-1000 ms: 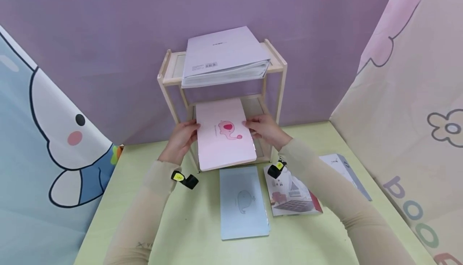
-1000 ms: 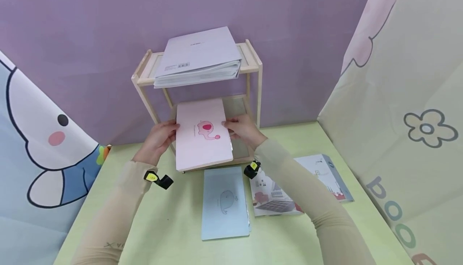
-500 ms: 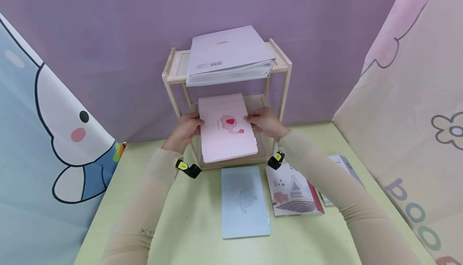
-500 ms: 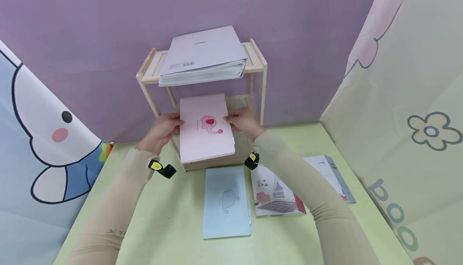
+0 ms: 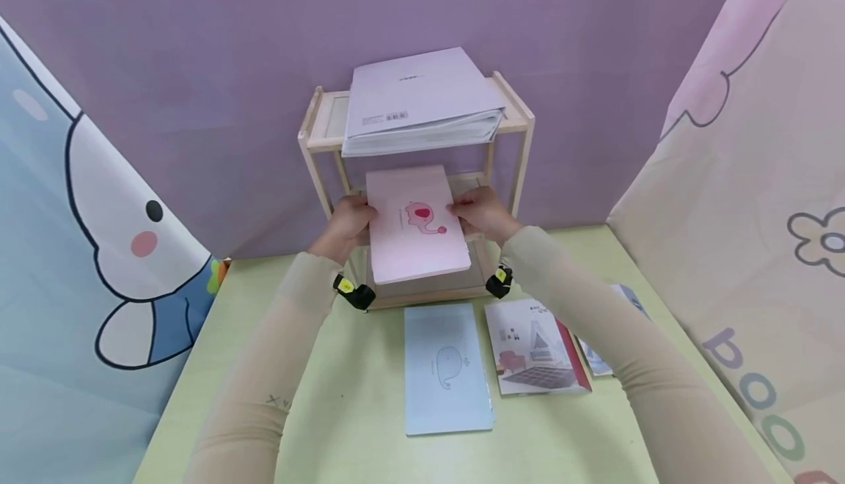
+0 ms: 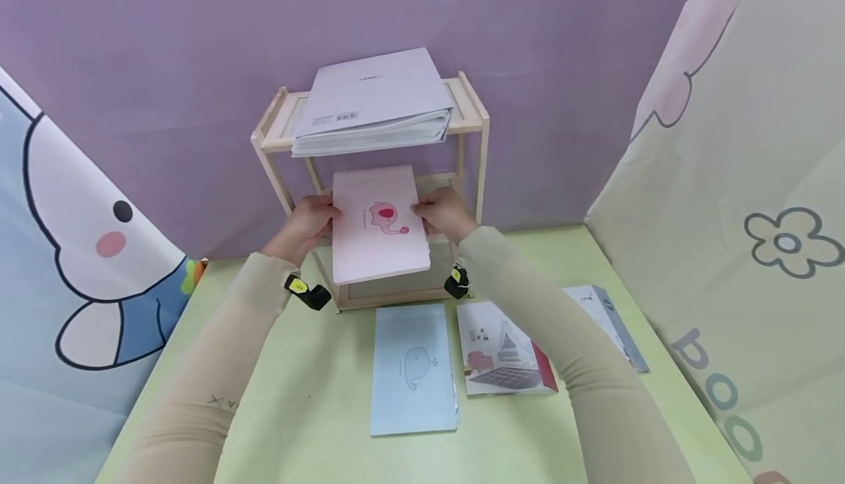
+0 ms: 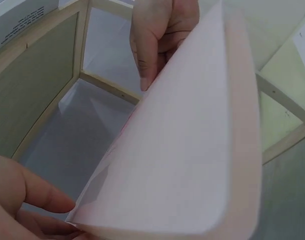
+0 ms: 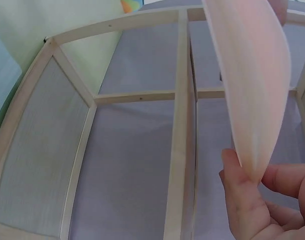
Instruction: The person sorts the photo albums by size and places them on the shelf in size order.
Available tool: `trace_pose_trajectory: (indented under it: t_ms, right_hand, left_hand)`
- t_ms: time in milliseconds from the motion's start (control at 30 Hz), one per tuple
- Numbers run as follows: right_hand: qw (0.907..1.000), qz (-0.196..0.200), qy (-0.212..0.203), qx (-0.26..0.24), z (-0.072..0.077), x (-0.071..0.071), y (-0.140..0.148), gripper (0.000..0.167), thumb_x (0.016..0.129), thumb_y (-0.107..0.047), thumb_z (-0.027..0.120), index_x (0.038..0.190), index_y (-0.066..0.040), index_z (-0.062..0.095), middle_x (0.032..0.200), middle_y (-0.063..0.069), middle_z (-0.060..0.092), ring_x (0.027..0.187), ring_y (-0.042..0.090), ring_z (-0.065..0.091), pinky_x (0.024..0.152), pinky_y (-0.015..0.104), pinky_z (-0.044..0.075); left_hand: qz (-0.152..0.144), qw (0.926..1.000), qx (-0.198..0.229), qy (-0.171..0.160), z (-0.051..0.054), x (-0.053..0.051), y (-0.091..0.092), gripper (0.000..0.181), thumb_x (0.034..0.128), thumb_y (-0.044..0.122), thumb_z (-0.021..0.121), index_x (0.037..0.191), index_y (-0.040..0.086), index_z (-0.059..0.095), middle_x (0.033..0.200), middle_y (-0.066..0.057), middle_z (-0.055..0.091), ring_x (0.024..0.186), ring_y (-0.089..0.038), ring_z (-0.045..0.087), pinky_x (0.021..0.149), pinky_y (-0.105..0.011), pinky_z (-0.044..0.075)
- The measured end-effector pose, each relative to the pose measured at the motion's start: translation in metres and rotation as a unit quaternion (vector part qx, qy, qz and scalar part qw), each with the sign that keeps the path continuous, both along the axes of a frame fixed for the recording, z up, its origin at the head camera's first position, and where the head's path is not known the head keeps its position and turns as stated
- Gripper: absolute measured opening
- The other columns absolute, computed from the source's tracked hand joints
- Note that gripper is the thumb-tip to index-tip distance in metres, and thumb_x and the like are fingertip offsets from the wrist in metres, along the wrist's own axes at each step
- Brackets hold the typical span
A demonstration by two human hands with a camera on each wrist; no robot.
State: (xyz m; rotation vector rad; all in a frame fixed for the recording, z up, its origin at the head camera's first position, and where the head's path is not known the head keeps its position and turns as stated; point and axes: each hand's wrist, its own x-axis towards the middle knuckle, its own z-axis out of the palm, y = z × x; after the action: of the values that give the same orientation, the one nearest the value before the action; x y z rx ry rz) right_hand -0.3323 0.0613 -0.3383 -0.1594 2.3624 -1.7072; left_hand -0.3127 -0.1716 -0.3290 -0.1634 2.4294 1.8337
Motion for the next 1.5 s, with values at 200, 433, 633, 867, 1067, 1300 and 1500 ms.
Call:
trace_pose_trajectory:
  t_ms: [200,433,633,867,1067,1300,1500]
  right_hand:
    - [0.9995,-0.005,0.014,0.027,-0.002,-0.006,-0.002,0.030,0.094,-0.008,0.056,0.118,0.009,0.060,0.110,0.024,0.064,0.095,0.032,0.066,0.077,0.037,0.056]
    - [0.9983,-0.014,0.023,0.053,0.002,-0.016,-0.006,0.028,0.094,-0.010,0.056,0.116,0.006,0.063,0.105,0.022,0.067,0.089,0.028,0.068,0.075,0.036,0.056]
    - [0.9968,-0.020,0.016,0.075,0.003,-0.023,-0.007,0.027,0.094,-0.010,0.056,0.115,0.005,0.063,0.105,0.021,0.067,0.087,0.028,0.068,0.075,0.035,0.056]
    - [0.9959,-0.031,0.028,0.080,0.001,-0.028,-0.006,0.026,0.093,-0.007,0.057,0.115,0.006,0.062,0.109,0.023,0.065,0.093,0.031,0.066,0.079,0.036,0.055]
    - [0.9955,-0.040,0.022,0.083,0.006,-0.030,-0.010,0.027,0.093,-0.008,0.058,0.117,0.004,0.061,0.111,0.020,0.065,0.097,0.030,0.065,0.084,0.037,0.054]
    - [0.9958,-0.053,0.021,0.071,0.005,-0.033,-0.018,0.027,0.091,-0.006,0.059,0.115,0.007,0.062,0.110,0.022,0.064,0.094,0.032,0.066,0.082,0.037,0.054]
    - [0.9960,-0.062,0.020,0.060,0.003,-0.034,-0.023,0.028,0.090,-0.005,0.060,0.115,0.008,0.060,0.113,0.022,0.063,0.098,0.032,0.065,0.082,0.037,0.054]
  left_hand:
    - [0.002,1.0000,-0.005,-0.003,0.004,-0.009,-0.002,0.022,0.0852,-0.009,0.035,0.069,0.005,0.033,0.071,-0.004,0.042,0.062,-0.015,0.042,0.068,-0.033,0.041]
    - [0.022,0.9986,-0.032,-0.037,0.011,-0.020,-0.003,0.016,0.0813,-0.011,0.039,0.073,0.002,0.041,0.087,-0.008,0.050,0.076,-0.020,0.046,0.077,-0.038,0.042]
    - [0.020,0.9969,-0.043,-0.063,0.017,-0.027,-0.002,0.044,0.0853,-0.008,0.040,0.129,-0.007,0.044,0.127,-0.017,0.049,0.099,-0.023,0.048,0.096,-0.039,0.042]
    - [-0.014,0.9923,-0.100,-0.072,0.020,-0.043,-0.003,0.025,0.0855,-0.007,0.044,0.109,-0.007,0.051,0.119,-0.017,0.053,0.096,-0.024,0.053,0.085,-0.034,0.049]
    - [-0.004,0.9906,-0.119,-0.068,0.024,-0.052,-0.005,0.018,0.0833,-0.005,0.046,0.099,-0.008,0.054,0.114,-0.017,0.058,0.090,-0.023,0.057,0.079,-0.033,0.051]
    - [0.016,0.9848,-0.156,-0.075,0.026,-0.052,-0.004,0.020,0.0896,-0.002,0.042,0.108,-0.005,0.049,0.105,-0.013,0.051,0.082,-0.021,0.051,0.072,-0.031,0.047]
    - [0.061,0.9770,-0.198,-0.049,0.020,-0.050,0.002,0.027,0.0905,0.000,0.040,0.115,-0.005,0.051,0.100,-0.014,0.052,0.083,-0.025,0.051,0.068,-0.031,0.047]
